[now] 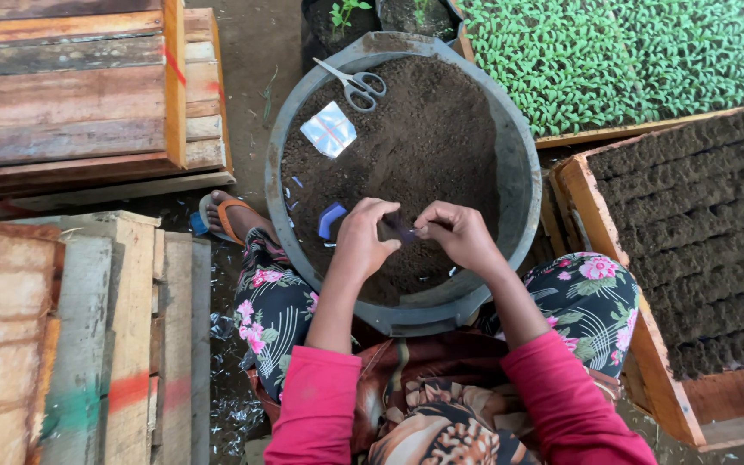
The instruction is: The person scoops soil from a large basin and rolls it into small pellets by hand. They place each finished pellet into a wooden seedling tray. The process is repeated continuously throughout the clip.
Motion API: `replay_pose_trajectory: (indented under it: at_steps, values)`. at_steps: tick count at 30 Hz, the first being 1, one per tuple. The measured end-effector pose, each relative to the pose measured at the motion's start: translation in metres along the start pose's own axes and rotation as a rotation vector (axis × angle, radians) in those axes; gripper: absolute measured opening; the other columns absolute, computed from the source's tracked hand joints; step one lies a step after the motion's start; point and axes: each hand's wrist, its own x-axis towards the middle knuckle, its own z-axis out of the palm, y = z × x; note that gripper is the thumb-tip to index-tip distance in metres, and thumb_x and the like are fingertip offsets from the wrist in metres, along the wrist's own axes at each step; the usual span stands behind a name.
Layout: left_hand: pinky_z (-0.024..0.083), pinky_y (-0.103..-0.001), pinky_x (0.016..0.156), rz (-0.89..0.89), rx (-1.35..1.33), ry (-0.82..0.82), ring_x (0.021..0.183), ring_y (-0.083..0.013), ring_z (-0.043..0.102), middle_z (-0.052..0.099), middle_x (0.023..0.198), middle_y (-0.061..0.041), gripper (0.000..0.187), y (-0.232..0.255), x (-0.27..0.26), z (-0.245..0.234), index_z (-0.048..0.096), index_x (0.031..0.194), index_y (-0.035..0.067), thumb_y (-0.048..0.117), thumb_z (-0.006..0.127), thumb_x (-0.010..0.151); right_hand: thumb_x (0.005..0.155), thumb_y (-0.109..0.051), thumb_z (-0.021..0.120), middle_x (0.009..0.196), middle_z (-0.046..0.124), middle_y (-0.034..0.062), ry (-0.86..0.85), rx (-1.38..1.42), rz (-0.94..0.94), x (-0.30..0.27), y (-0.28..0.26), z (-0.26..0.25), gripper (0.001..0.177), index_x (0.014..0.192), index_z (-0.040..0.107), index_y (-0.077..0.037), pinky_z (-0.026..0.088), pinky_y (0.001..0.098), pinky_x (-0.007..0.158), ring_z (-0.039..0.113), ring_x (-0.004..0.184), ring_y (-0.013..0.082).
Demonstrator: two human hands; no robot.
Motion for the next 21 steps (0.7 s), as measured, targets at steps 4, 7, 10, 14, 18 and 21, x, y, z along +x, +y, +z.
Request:
replay_pose_trajectory:
  at_steps: [4,7,10,14,18,21]
  values:
    - [0.056,-0.043,0.089,-0.035,-0.159,-0.129,0.1,-0.0391,0.069,0.068,0.103,-0.017,0.051,0.026,-0.008,-0.014,0.07,0.118,0.001,0.007,0.085,0.069,0.088,0.01,0.062,0.079,0.075,0.0064,-0.072,0.033,-0.025,-0.015,-0.024,-0.017,0.02,0.092,0.072,-0.007,0.055,0.0303,0.079,0.066,0.08,0.0091]
    - [0.056,-0.044,0.087,-0.046,-0.189,-0.207,0.102,-0.0382,0.07,0.072,0.098,-0.018,0.042,0.036,-0.012,-0.009,0.073,0.109,0.001,0.01,0.085,0.07,0.084,0.013,0.058,0.081,0.074,0.0063,-0.073,-0.011,-0.039,-0.029,-0.036,-0.024,0.024,0.095,0.069,-0.006,0.055,0.0327,0.08,0.064,0.083,0.0105]
    - [0.054,-0.049,0.093,0.066,-0.069,-0.221,0.106,-0.0424,0.066,0.072,0.103,-0.022,0.051,0.041,-0.014,0.004,0.07,0.114,-0.002,0.016,0.087,0.069,0.081,0.008,0.066,0.097,0.066,0.018,-0.024,0.058,0.033,-0.042,-0.055,-0.024,0.048,0.126,0.053,-0.001,0.057,0.0426,0.086,0.065,0.095,0.023]
    - [0.058,-0.044,0.087,-0.021,-0.191,-0.17,0.102,-0.0365,0.069,0.071,0.11,-0.018,0.082,0.044,-0.011,0.021,0.054,0.141,0.016,0.005,0.086,0.066,0.077,-0.008,0.081,0.112,0.066,0.0219,0.017,-0.224,-0.157,-0.041,-0.038,-0.018,0.048,0.119,0.06,-0.001,0.055,0.0496,0.092,0.066,0.108,0.0429]
    - [0.061,-0.034,0.077,-0.087,-0.27,-0.113,0.085,-0.0287,0.074,0.075,0.093,-0.019,0.065,0.048,-0.013,0.02,0.064,0.132,0.012,-0.002,0.082,0.072,0.079,-0.01,0.08,0.106,0.068,0.0204,0.12,-0.218,-0.204,-0.053,-0.037,-0.04,0.036,0.11,0.066,0.001,0.054,0.0486,0.093,0.067,0.105,0.0421]
    - [0.058,-0.036,0.081,-0.029,-0.195,0.056,0.094,-0.0327,0.071,0.072,0.103,-0.024,0.049,0.014,-0.006,0.014,0.066,0.129,0.004,0.0,0.078,0.081,0.078,-0.007,0.082,0.103,0.071,0.0192,0.291,-0.315,-0.133,-0.084,-0.04,-0.098,0.036,0.111,0.068,-0.001,0.057,0.048,0.088,0.069,0.099,0.0412]
